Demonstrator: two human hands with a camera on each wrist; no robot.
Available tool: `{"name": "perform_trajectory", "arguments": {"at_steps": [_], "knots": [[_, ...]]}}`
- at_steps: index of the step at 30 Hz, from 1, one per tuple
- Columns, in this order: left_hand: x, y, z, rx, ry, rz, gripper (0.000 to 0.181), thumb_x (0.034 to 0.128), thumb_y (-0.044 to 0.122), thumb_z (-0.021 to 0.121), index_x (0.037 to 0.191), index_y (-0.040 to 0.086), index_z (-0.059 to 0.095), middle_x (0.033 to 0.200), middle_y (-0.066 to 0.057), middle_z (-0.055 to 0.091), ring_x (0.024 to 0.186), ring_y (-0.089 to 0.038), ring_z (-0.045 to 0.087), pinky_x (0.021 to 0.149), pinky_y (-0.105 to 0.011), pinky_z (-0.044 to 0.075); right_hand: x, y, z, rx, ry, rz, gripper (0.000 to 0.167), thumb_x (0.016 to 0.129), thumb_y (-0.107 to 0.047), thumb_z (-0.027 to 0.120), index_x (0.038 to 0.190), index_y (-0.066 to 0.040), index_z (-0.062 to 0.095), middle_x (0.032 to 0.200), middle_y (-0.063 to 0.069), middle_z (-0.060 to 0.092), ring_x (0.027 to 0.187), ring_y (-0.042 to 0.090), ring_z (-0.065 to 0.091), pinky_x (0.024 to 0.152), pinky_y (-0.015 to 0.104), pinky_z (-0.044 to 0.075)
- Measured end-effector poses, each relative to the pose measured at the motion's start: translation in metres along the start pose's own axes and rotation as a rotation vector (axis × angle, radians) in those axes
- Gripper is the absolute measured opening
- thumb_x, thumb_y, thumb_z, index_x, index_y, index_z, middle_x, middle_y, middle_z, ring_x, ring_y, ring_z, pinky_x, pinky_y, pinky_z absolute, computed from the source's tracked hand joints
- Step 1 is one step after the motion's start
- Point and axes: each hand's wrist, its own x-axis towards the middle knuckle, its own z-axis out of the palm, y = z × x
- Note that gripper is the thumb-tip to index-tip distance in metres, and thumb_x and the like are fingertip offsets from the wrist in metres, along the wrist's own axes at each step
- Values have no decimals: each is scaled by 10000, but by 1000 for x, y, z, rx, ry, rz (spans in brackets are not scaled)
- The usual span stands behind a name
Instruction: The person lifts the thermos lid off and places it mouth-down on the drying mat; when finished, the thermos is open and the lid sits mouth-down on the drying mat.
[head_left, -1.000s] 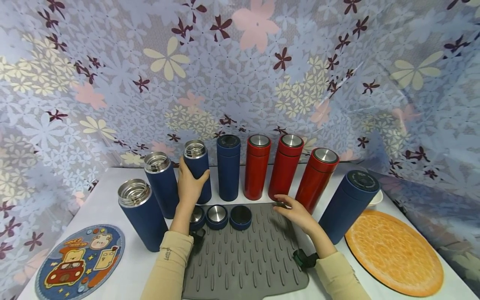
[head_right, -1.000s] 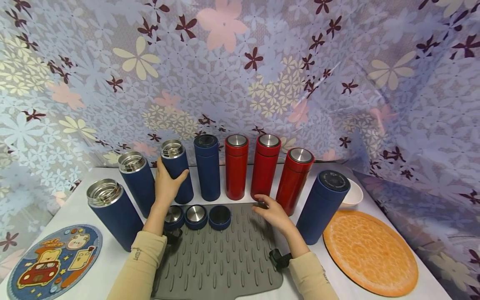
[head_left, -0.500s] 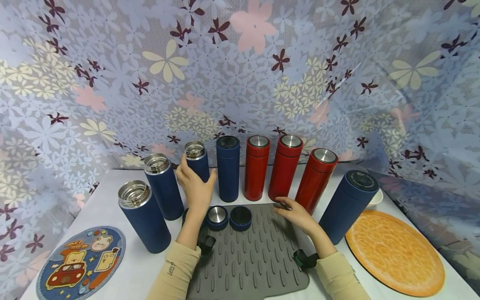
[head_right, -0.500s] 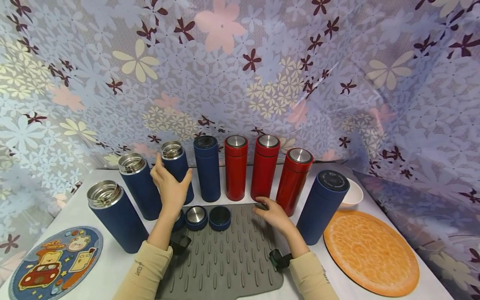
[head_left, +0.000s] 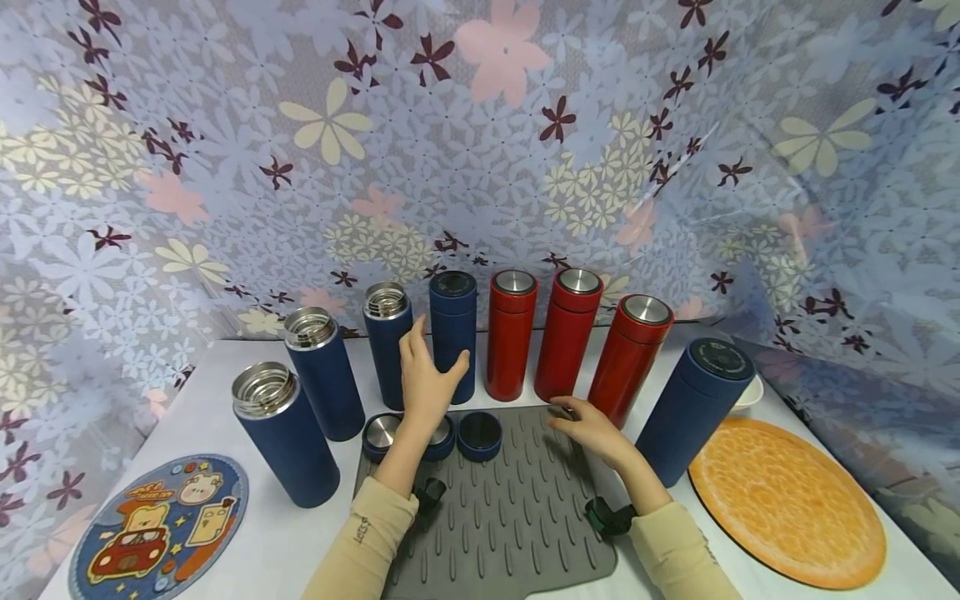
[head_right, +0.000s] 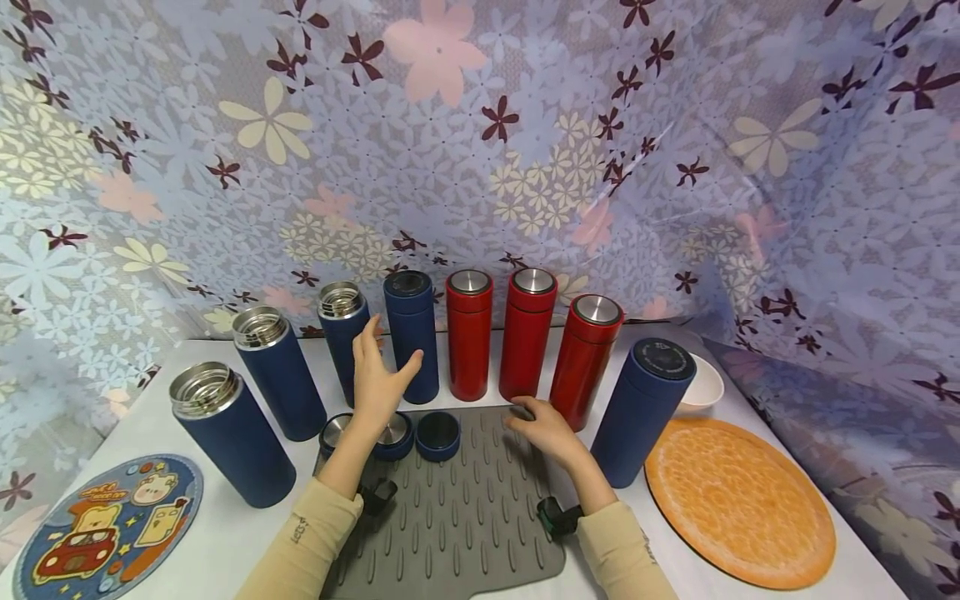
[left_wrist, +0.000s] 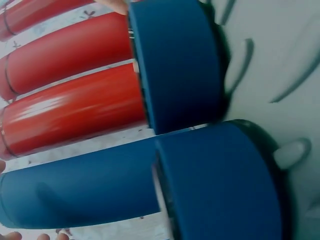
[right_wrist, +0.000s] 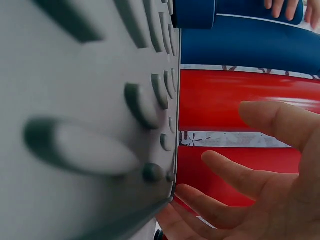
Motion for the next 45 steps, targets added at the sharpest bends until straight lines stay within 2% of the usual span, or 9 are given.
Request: {"name": "perform_trajectory", "arguments": {"at_steps": [4, 10, 15, 23, 32, 45], "knots": [[5, -4, 6, 20, -30, -23, 844, 795, 286, 707, 1452, 92, 213, 1364, -189, 297, 1230, -365, 373, 976, -523, 365, 1, 1, 1, -8, 5, 8, 474, 907, -164, 545, 1303, 79, 448, 1329, 264, 447, 1251, 432, 381, 987, 549, 349], [15, -7, 15, -10, -62, -72, 899, 781, 292, 721, 1456, 46, 181, 1378, -236, 297, 1240, -415, 367, 991, -545, 342, 1, 1, 1, -13, 5, 9, 469, 904, -158, 546, 1296, 84, 455, 1323, 267, 451, 1246, 433, 384, 987, 550, 348], [22, -9, 20, -39, -65, -108, 914, 773, 293, 724, 1457, 38, 176, 1407, -246, 287, 1257, -420, 358, 1005, -544, 328, 1, 3, 0, -27, 8, -4, 461, 904, -160, 547, 1288, 83, 466, 1307, 262, 469, 1232, 425, 403, 983, 549, 353], [30, -13, 26, -13, -81, -132, 946, 766, 288, 738, 1464, 38, 150, 1440, -246, 273, 1279, -415, 341, 1013, -535, 324, 1, 3, 0, -41, 11, -4, 460, 903, -165, 550, 1286, 78, 472, 1308, 261, 468, 1236, 428, 398, 984, 553, 349], [33, -15, 26, -24, -89, -140, 941, 767, 269, 742, 1453, 18, 148, 1412, -275, 315, 1252, -429, 374, 1006, -530, 330, 1, 3, 0, -32, 7, -11, 465, 896, -158, 558, 1285, 80, 469, 1308, 261, 468, 1243, 426, 390, 990, 558, 340], [30, -18, 25, -32, -109, -113, 920, 783, 256, 731, 1452, 27, 142, 1379, -300, 333, 1222, -446, 399, 992, -534, 343, 1, 3, 1, -33, 11, -4, 463, 895, -155, 558, 1283, 82, 469, 1305, 261, 472, 1237, 428, 399, 985, 556, 347]]}}
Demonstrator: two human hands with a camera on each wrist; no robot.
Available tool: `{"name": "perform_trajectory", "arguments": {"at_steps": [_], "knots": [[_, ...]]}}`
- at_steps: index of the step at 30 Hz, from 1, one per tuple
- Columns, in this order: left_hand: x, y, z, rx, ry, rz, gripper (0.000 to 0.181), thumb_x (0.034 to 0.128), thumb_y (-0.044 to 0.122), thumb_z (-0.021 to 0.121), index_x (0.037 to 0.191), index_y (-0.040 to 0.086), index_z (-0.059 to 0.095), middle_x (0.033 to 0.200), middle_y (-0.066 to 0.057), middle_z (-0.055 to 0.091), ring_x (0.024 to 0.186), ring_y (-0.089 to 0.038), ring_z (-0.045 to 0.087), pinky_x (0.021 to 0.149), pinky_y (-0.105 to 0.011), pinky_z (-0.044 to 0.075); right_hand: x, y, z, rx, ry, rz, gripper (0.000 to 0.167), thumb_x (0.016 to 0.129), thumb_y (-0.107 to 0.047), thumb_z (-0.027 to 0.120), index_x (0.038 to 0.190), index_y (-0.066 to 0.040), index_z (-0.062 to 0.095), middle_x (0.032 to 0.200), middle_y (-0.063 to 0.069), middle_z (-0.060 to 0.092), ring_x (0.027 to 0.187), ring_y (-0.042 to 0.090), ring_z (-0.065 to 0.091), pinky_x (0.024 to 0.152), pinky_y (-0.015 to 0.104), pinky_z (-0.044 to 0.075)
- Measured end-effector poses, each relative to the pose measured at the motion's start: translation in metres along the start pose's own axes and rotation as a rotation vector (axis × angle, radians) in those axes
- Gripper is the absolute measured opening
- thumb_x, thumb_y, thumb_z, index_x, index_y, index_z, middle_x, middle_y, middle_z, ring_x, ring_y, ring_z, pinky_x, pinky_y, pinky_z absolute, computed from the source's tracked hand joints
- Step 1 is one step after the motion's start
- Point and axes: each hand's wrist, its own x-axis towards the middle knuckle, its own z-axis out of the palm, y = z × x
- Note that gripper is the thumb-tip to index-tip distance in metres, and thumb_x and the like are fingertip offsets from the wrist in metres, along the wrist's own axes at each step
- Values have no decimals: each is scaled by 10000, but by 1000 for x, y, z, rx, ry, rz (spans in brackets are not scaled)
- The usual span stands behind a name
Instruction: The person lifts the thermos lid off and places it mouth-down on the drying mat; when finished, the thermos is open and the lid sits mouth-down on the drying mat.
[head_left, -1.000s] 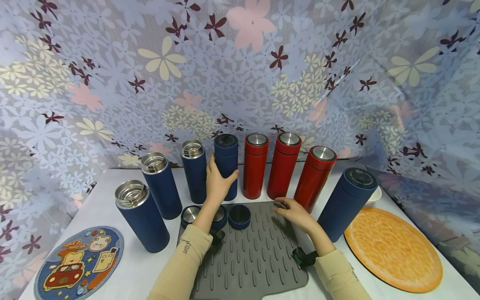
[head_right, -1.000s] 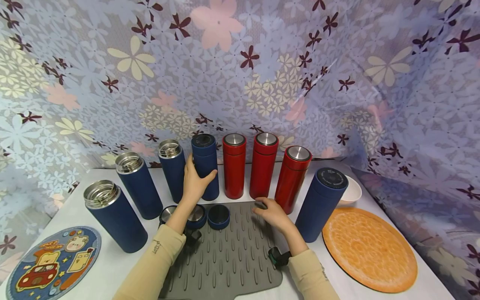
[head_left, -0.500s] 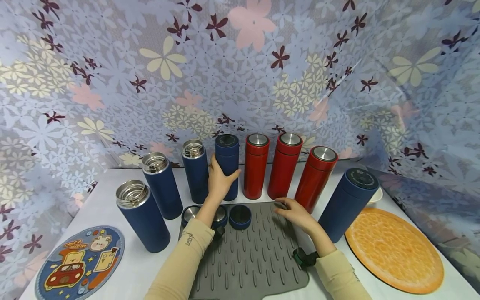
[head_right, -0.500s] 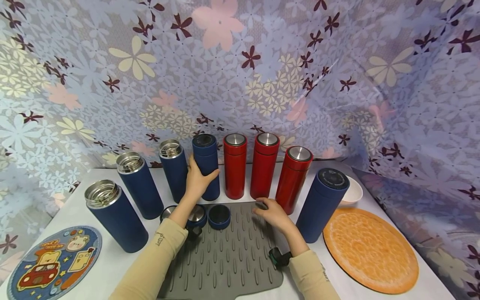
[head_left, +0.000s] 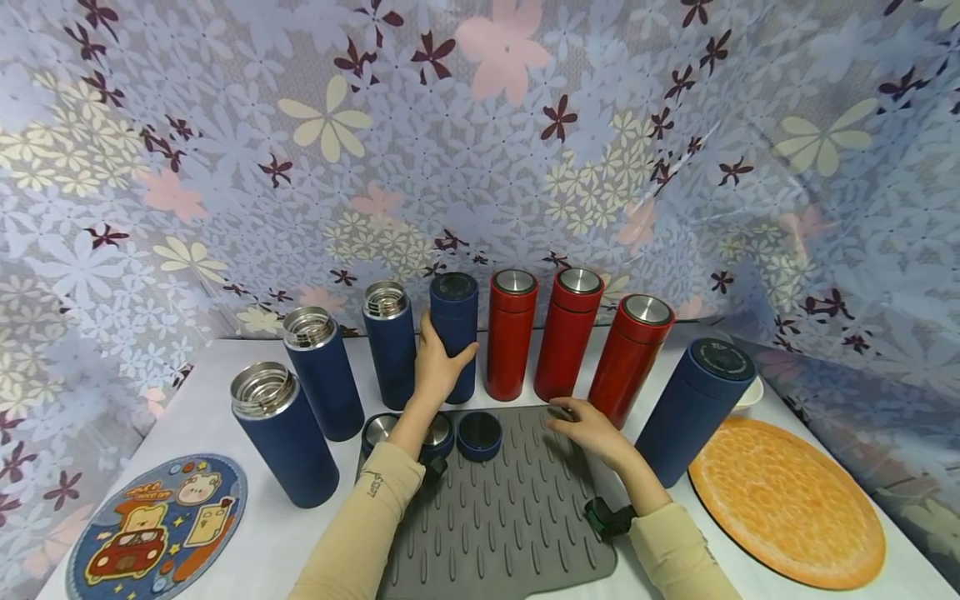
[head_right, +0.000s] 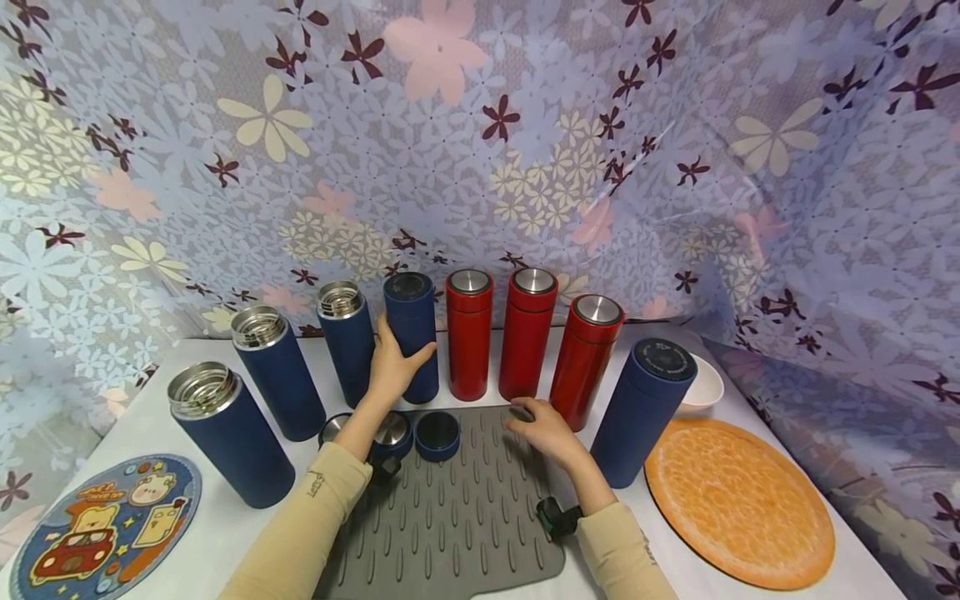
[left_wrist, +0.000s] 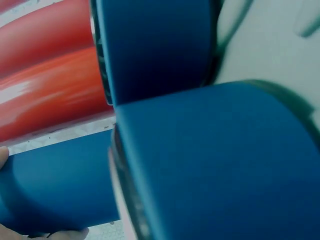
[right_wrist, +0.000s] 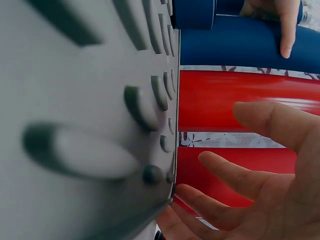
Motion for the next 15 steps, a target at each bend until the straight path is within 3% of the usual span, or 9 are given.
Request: {"name": "perform_trajectory", "arguments": {"at_steps": [6, 15], "knots": [[-6, 1, -5, -11, -14, -1, 917, 778, 277, 740, 1456, 54, 164, 1397, -272, 342, 1240, -432, 391, 1002, -542, 332, -1, 0, 1, 3, -2, 0, 472, 897, -167, 564, 1285, 84, 466, 1307, 259, 471, 1239, 430, 396, 985, 555, 349], [-18, 14, -28, -84, -36, 35, 914, 769, 339, 742, 1457, 119, 181, 1406, -165, 371, 1254, -352, 405, 1007, -526, 340, -1, -2, 0, -8, 4, -1, 470, 894, -170, 568, 1282, 76, 472, 1301, 250, 480, 1234, 424, 404, 981, 555, 353]]}}
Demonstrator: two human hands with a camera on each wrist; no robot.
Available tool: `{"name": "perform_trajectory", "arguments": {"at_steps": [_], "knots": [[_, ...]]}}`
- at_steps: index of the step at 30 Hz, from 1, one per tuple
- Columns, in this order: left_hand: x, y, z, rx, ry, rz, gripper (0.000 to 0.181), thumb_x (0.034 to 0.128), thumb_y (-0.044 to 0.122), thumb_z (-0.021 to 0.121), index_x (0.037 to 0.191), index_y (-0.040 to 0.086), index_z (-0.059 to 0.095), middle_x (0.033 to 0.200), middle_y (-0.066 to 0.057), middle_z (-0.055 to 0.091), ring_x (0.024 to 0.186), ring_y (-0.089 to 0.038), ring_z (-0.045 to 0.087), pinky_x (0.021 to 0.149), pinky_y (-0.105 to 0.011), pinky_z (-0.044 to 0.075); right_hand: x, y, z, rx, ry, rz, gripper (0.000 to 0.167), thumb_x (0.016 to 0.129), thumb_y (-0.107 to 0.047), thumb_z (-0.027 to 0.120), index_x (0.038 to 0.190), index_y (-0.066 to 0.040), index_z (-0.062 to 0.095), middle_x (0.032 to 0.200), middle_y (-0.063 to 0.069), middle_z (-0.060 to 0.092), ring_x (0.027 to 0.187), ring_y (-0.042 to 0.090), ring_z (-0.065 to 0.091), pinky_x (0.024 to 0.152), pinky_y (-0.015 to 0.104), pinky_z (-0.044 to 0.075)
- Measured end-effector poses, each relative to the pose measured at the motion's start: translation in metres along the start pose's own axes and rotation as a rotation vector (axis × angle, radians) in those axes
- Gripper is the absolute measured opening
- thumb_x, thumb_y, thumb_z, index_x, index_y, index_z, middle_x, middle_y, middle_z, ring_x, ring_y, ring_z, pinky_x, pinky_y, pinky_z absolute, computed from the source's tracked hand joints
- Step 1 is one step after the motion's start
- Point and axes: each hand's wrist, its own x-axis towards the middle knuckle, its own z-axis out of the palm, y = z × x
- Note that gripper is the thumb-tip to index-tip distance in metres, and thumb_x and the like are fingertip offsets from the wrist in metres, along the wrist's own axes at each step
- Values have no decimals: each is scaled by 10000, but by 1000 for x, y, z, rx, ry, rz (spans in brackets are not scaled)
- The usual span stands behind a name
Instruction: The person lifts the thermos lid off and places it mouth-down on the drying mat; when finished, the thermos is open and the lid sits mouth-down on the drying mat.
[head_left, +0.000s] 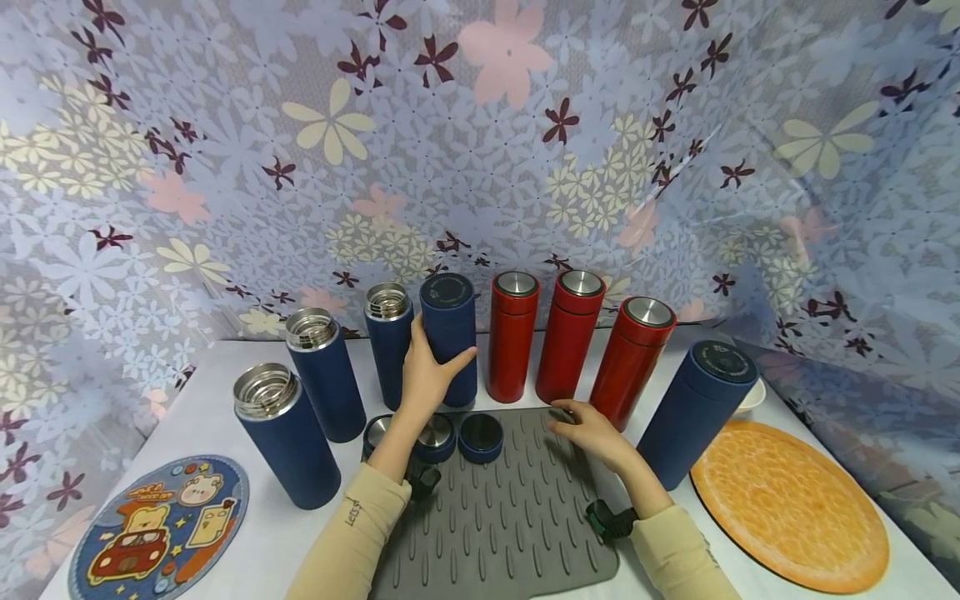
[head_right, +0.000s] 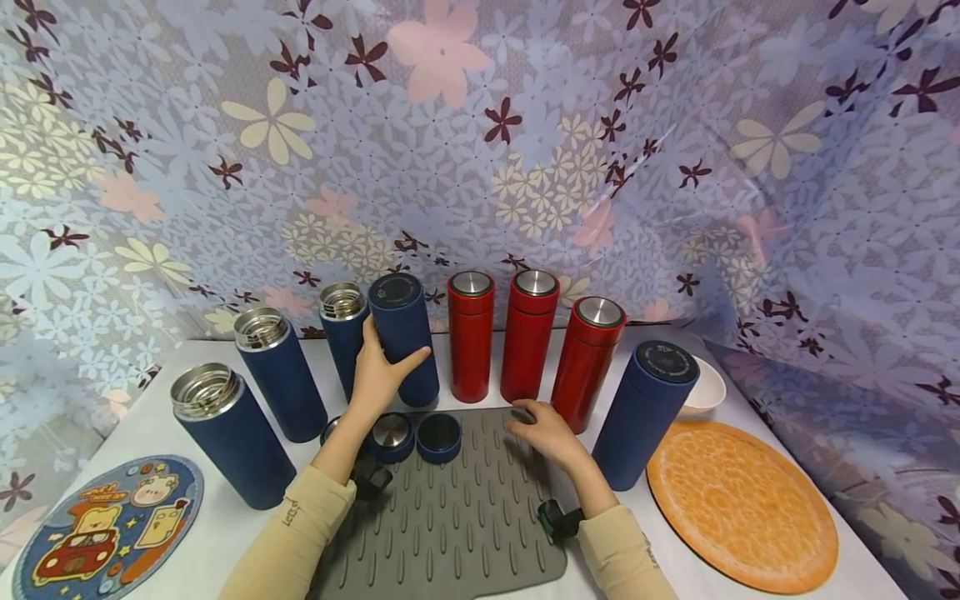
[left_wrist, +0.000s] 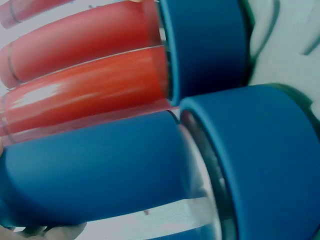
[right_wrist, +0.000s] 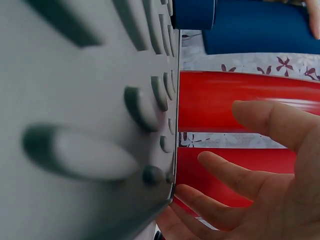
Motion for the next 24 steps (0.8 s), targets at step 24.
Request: {"name": "perform_trajectory", "arguments": {"at_steps": [24], "knots": [[-39, 8, -38, 23, -18, 259, 872, 714, 173, 800, 1412, 205, 279, 1351, -155, 434, 1225, -335, 440, 985, -541, 350, 0, -1, -1, 13, -14, -26, 476, 889, -159, 576, 1281, 88, 466, 1301, 268, 470, 1237, 432, 394, 982, 566, 344]]}}
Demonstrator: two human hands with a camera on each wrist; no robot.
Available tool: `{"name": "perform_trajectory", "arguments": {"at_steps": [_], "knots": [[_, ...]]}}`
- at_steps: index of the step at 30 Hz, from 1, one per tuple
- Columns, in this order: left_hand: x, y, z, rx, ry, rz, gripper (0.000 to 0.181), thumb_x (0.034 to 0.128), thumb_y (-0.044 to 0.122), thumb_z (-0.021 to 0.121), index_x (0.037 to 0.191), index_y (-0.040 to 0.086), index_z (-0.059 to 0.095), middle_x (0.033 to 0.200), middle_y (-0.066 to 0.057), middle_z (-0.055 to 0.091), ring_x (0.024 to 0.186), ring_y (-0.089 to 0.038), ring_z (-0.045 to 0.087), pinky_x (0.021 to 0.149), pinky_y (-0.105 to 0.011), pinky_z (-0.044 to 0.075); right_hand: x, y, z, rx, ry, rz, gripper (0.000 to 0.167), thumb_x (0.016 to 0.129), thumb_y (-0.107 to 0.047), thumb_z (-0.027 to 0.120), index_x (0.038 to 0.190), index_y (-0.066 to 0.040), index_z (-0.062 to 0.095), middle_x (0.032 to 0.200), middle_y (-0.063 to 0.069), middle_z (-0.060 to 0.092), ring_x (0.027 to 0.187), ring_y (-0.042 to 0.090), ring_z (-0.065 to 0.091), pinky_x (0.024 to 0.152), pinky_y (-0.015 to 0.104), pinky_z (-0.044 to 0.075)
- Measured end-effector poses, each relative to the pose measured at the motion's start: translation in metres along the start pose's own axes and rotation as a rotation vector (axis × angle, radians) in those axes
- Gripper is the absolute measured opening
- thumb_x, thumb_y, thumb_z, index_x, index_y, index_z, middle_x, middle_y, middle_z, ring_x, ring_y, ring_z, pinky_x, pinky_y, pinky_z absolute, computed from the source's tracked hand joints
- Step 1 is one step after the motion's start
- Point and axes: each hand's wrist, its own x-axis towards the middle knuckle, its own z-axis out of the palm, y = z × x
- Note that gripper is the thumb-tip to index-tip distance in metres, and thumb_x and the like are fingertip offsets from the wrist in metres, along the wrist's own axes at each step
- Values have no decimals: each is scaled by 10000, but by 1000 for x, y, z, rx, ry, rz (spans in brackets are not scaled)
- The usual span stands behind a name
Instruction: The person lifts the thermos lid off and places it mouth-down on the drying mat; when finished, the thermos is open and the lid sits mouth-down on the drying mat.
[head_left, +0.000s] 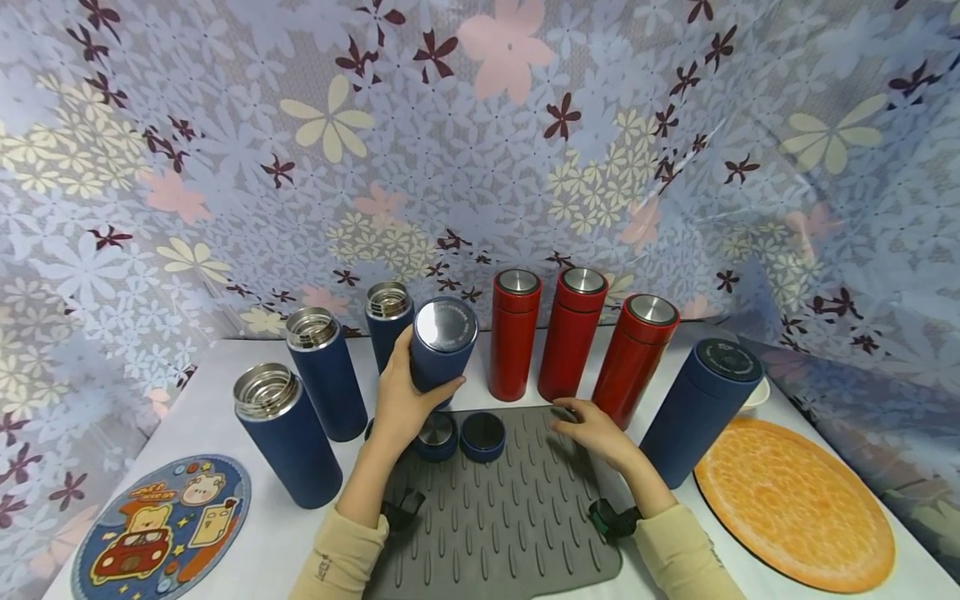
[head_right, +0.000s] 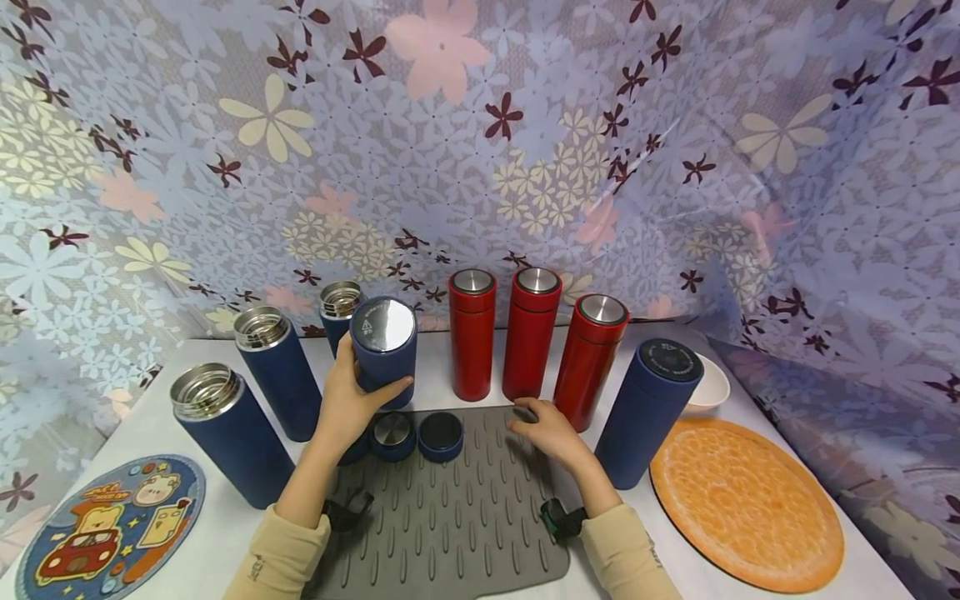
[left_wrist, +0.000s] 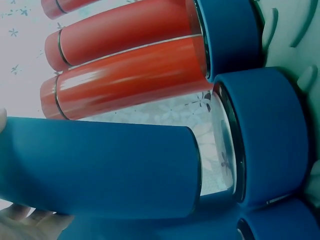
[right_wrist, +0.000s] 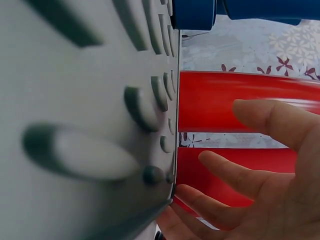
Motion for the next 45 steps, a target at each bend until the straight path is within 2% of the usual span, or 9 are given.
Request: {"name": "perform_trajectory", "arguments": {"at_steps": [7, 14, 17, 24, 30, 33, 38, 41, 45], "knots": [[-1, 0, -1, 45, 3, 29, 882, 695, 175, 815, 1407, 174, 293, 1318, -162, 470, 1199, -339, 465, 970, -538, 367, 1, -4, -2, 5, -39, -15, 495, 904, -150, 552, 1310, 101, 423, 1336, 283, 430, 1253, 445, 369, 983, 572, 340], [-2, 2, 2, 118, -34, 10, 879, 683, 227, 824, 1406, 180, 326, 1345, -125, 464, 1204, -332, 466, 967, -539, 374, 6, -22, -10, -45, -33, -8, 520, 902, -226, 563, 1339, 23, 431, 1373, 230, 413, 1256, 416, 371, 959, 556, 372], [-1, 3, 2, 137, -46, 36, 879, 673, 227, 830, 1405, 186, 344, 1365, -112, 455, 1221, -315, 457, 979, -538, 365, 8, -36, -14, -37, -21, -52, 528, 900, -255, 567, 1348, -9, 432, 1379, 213, 411, 1255, 405, 378, 947, 548, 391], [-2, 5, 2, 164, -70, 83, 874, 653, 205, 843, 1392, 212, 376, 1315, -112, 499, 1196, -322, 477, 957, -548, 384, 8, -65, -19, 68, -9, -150, 534, 897, -245, 593, 1362, -42, 426, 1393, 175, 397, 1250, 389, 395, 909, 482, 453], [-3, 6, 4, 164, -99, 92, 854, 655, 203, 843, 1385, 217, 401, 1333, -74, 492, 1196, -313, 473, 958, -533, 385, -10, -84, -20, 150, 58, -219, 478, 911, -251, 581, 1349, -106, 453, 1357, 127, 434, 1193, 347, 475, 854, 434, 492], [-3, 6, 6, 172, -106, 118, 852, 648, 201, 847, 1380, 209, 411, 1332, -75, 494, 1194, -311, 474, 960, -526, 387, -22, -97, -19, 154, 119, -289, 449, 922, -233, 565, 1347, -144, 451, 1327, 92, 438, 1152, 307, 508, 828, 408, 500], [-5, 6, 11, 195, -138, 186, 849, 644, 203, 850, 1373, 215, 414, 1297, -78, 518, 1164, -295, 494, 941, -511, 409, -37, -115, -14, 82, 221, -403, 497, 907, -174, 575, 1373, -194, 405, 1246, 68, 449, 963, 204, 577, 732, 333, 480], [-7, 6, 15, 205, -172, 225, 841, 650, 200, 846, 1372, 214, 415, 1261, -75, 525, 1131, -283, 514, 920, -491, 435, -43, -121, -10, 6, 259, -415, 556, 888, -203, 594, 1397, -217, 371, 1248, 67, 438, 854, 166, 564, 684, 315, 463], [-10, 7, 18, 216, -212, 285, 823, 660, 209, 840, 1371, 201, 425, 1220, -88, 517, 1096, -293, 531, 898, -479, 456, -47, -124, -6, -74, 289, -403, 603, 874, -266, 612, 1415, -226, 348, 1290, 80, 418, 785, 165, 503, 684, 318, 479]]}}
